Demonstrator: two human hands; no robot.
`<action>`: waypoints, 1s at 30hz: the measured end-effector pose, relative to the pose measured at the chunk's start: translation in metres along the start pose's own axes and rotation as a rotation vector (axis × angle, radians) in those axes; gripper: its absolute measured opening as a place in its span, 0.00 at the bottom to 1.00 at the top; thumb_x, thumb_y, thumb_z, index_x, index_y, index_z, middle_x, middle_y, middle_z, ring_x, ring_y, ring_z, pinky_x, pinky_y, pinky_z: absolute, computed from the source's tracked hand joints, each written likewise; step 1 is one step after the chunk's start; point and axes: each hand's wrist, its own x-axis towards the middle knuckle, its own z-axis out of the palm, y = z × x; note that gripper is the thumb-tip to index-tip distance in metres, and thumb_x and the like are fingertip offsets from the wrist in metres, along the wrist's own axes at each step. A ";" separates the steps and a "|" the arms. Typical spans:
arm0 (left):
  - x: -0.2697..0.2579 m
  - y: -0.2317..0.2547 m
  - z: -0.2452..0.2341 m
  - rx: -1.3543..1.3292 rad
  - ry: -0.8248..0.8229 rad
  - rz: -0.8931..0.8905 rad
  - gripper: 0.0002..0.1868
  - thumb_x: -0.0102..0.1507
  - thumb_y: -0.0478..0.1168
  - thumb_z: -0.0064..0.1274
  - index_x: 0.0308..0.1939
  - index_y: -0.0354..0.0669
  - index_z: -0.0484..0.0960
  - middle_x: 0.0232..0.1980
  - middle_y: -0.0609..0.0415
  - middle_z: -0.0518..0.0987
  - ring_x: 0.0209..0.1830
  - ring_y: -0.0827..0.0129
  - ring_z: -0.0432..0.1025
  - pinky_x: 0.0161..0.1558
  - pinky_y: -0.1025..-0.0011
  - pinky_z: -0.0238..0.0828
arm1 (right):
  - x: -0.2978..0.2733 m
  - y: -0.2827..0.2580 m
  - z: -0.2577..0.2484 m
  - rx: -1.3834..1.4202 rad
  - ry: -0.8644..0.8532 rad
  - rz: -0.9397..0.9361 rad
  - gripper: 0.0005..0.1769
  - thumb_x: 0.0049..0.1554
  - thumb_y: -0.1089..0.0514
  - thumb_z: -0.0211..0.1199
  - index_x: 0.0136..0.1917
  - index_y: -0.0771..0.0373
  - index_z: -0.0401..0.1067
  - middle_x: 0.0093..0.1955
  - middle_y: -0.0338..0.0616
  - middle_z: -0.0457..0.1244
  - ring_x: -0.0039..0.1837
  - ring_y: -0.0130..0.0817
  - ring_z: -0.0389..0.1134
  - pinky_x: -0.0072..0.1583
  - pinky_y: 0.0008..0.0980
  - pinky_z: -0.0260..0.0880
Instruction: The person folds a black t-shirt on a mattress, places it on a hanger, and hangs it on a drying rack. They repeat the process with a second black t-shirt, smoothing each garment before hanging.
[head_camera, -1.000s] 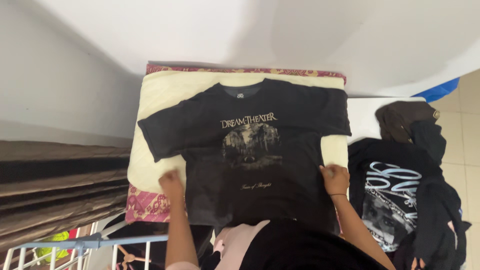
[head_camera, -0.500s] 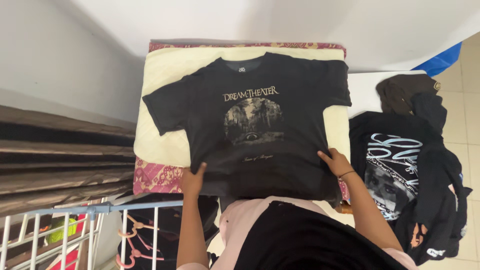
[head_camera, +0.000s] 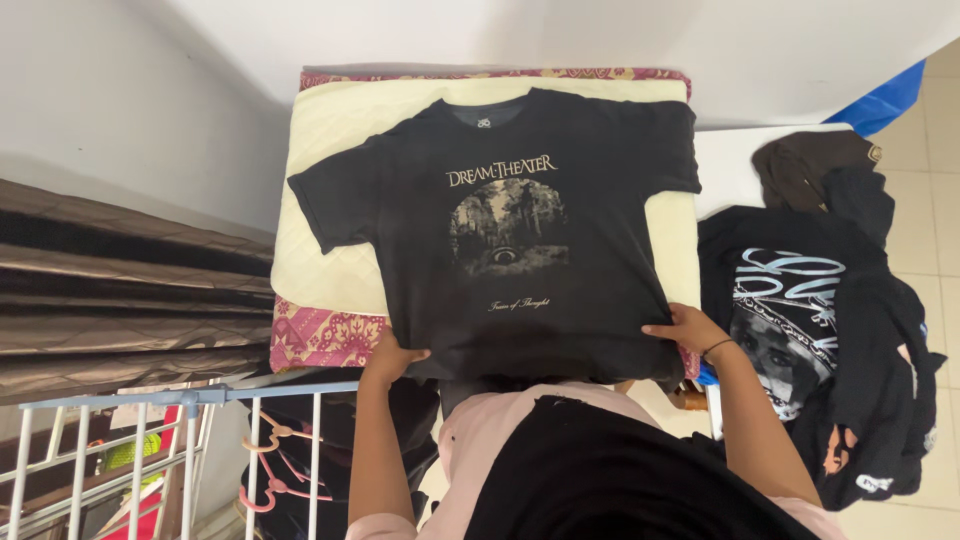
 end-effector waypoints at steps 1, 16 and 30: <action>-0.006 0.008 -0.005 0.016 -0.004 0.030 0.45 0.47 0.40 0.72 0.65 0.30 0.70 0.58 0.36 0.81 0.59 0.50 0.77 0.60 0.61 0.72 | -0.005 0.003 0.000 -0.019 -0.017 -0.016 0.32 0.49 0.48 0.75 0.56 0.76 0.74 0.43 0.52 0.72 0.43 0.35 0.73 0.47 0.30 0.73; -0.013 -0.014 -0.019 0.453 0.003 0.079 0.39 0.47 0.39 0.73 0.59 0.27 0.75 0.54 0.30 0.80 0.59 0.43 0.75 0.57 0.57 0.72 | -0.039 0.016 -0.008 -0.099 -0.176 0.215 0.25 0.46 0.50 0.76 0.54 0.65 0.80 0.30 0.45 0.64 0.31 0.32 0.63 0.38 0.33 0.69; -0.001 -0.009 0.007 0.844 0.100 -0.195 0.20 0.64 0.40 0.51 0.60 0.41 0.81 0.63 0.44 0.79 0.65 0.44 0.72 0.66 0.30 0.55 | -0.076 0.019 0.015 -0.440 0.171 0.153 0.24 0.46 0.46 0.77 0.47 0.67 0.80 0.44 0.56 0.72 0.49 0.49 0.74 0.55 0.42 0.71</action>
